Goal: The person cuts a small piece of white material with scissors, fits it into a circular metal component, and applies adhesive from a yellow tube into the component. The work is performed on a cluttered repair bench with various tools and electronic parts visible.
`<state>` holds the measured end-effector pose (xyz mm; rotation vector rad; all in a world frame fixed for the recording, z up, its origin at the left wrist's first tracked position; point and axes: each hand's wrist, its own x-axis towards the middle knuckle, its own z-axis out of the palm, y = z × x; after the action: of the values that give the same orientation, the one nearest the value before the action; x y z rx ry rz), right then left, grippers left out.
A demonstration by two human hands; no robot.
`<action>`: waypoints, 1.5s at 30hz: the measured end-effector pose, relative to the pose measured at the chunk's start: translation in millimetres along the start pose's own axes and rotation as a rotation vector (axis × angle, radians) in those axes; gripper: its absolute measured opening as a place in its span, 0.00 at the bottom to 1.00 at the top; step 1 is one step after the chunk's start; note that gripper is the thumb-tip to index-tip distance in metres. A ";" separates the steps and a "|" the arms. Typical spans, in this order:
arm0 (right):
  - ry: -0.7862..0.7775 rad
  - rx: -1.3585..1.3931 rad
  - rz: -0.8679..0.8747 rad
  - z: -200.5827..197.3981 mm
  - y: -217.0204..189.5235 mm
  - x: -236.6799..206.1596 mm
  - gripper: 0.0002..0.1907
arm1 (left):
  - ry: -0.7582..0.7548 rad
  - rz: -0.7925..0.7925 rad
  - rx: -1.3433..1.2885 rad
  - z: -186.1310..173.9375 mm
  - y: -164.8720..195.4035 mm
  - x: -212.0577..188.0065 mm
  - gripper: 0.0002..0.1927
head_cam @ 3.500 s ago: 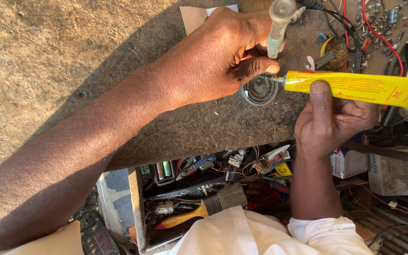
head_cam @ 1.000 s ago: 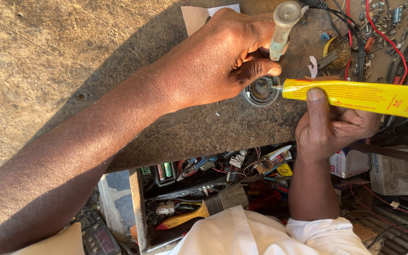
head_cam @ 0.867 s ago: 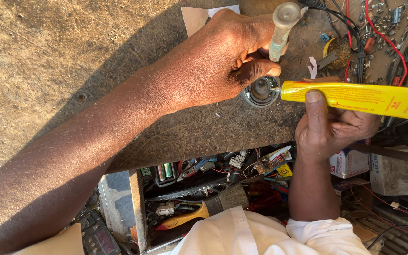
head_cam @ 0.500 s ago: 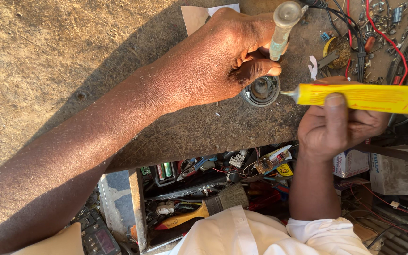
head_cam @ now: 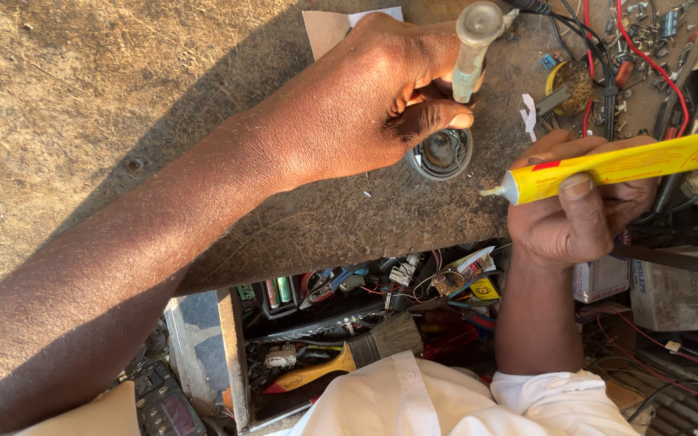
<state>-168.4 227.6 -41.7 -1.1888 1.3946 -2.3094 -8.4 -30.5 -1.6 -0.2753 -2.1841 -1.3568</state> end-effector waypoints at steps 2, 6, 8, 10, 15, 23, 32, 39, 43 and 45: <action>0.021 0.014 0.009 0.8 0.0 0.7 0.16 | 0.001 0.018 -0.023 -0.3 0.0 -0.2 0.13; 0.063 0.012 0.036 0.8 -1.0 0.8 0.19 | -0.013 -0.001 -0.026 -0.9 -0.1 -0.7 0.13; 0.037 0.049 0.042 1.9 -1.7 1.4 0.15 | -0.029 -0.026 -0.012 -1.5 -0.8 -0.6 0.12; 0.002 0.073 0.047 3.3 -2.5 3.9 0.14 | -0.018 0.019 -0.087 -2.1 -0.9 -1.0 0.11; -0.031 0.094 0.083 6.3 -6.2 6.1 0.11 | -0.003 0.019 -0.128 -4.5 1.9 1.3 0.09; 0.009 0.143 0.101 0.8 -4.4 4.3 0.12 | 0.037 -0.079 -0.131 -3.6 6.3 0.8 0.11; 0.052 0.125 0.102 -7.1 -0.7 0.1 0.13 | -0.027 -0.101 -0.163 5.5 1.0 -5.2 0.11; 0.049 0.127 0.098 -11.5 1.1 -2.9 0.12 | -0.019 -0.036 -0.106 5.4 4.1 -5.1 0.10; 0.057 0.091 0.108 -11.1 0.2 -2.7 0.15 | -0.033 -0.034 -0.068 4.7 3.6 -4.1 0.09; 0.059 0.085 0.116 -10.8 -0.3 -2.8 0.15 | -0.028 -0.015 -0.061 4.7 1.8 -4.0 0.09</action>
<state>-174.2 236.4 -45.5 -0.9961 1.3321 -2.3157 -5.9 -25.1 -4.0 -0.3031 -2.1739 -1.4382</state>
